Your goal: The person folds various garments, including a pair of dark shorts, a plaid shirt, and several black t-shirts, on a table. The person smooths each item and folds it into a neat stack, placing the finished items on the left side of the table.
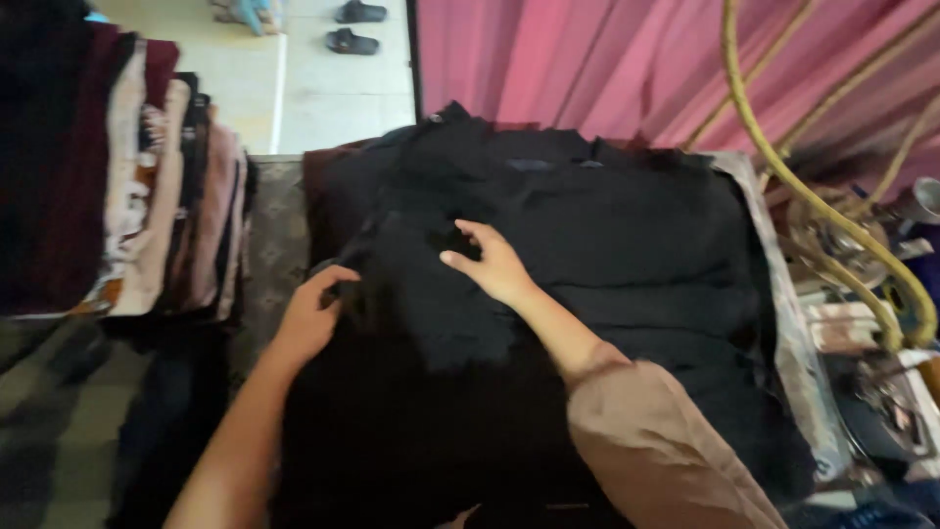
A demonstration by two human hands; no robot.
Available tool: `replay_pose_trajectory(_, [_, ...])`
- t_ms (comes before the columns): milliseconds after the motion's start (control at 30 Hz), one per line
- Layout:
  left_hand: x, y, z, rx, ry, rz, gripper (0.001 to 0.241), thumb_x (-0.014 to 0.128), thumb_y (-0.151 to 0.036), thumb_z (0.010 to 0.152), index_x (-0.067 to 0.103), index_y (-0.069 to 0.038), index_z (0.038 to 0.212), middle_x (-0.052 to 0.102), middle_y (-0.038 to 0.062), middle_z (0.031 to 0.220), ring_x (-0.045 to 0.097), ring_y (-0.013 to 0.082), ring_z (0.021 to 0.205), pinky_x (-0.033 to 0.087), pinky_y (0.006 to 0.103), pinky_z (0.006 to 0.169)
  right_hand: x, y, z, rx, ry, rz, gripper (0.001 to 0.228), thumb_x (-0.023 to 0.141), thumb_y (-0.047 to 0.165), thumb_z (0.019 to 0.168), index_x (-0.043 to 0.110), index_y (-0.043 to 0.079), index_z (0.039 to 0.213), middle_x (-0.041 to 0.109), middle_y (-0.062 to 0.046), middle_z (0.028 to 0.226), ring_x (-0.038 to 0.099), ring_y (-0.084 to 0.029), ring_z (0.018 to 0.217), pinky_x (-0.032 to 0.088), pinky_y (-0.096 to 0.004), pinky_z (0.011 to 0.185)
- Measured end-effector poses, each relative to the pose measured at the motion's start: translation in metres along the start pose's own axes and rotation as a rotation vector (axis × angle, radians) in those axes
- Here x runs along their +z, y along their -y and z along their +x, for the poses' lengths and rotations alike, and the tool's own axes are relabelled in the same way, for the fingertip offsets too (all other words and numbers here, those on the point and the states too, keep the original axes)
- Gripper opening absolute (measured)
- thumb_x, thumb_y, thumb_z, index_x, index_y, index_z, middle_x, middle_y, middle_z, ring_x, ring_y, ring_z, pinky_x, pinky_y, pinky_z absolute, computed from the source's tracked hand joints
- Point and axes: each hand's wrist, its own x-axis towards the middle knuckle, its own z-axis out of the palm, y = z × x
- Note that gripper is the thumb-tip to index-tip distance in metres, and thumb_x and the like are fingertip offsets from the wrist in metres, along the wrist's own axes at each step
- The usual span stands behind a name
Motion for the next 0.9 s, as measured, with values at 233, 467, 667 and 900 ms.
replay_pose_trajectory(233, [0.007,-0.001,-0.001,0.294,-0.064,-0.037,0.037,0.050,0.015,0.078,0.072,-0.006,0.100,0.069,0.008,0.102,0.066,0.0222,0.104,0.048,0.0295,0.094,0.020,0.019,0.004,0.140,0.167,-0.184,0.047,0.083,0.033,0.082,0.075,0.004,0.118,0.078,-0.012,0.107,0.075,-0.021,0.099,0.056,-0.032,0.091])
replay_pose_trajectory(467, [-0.008,0.040,0.009,0.266,0.033,-0.037,0.031,0.045,0.018,0.065,0.067,-0.002,0.070,0.063,0.011,0.102,0.062,0.0259,0.102,0.045,0.0306,0.086,-0.045,0.079,-0.146,0.280,0.128,0.599,0.047,0.073,0.012,0.089,0.062,-0.001,0.133,0.073,-0.008,0.122,0.068,-0.018,0.111,0.052,-0.034,0.102])
replay_pose_trajectory(667, [-0.019,0.033,0.009,0.283,0.134,0.095,0.026,0.048,0.016,0.067,0.066,-0.003,0.068,0.067,0.010,0.105,0.066,0.0259,0.103,0.050,0.0341,0.091,-0.012,-0.002,-0.230,0.876,0.037,0.672,0.058,0.070,0.001,0.090,0.046,0.011,0.141,0.066,-0.012,0.109,0.064,-0.021,0.088,0.053,-0.036,0.068])
replay_pose_trajectory(900, [-0.039,-0.009,0.011,-0.082,0.267,0.308,0.022,0.057,-0.009,0.090,0.078,-0.006,0.086,0.066,0.014,0.083,0.065,0.0323,0.081,0.050,0.0398,0.076,-0.153,-0.045,-0.213,0.209,-0.367,0.039,0.024,0.059,-0.005,0.098,0.065,0.006,0.118,0.071,-0.009,0.104,0.072,-0.020,0.093,0.060,-0.036,0.078])
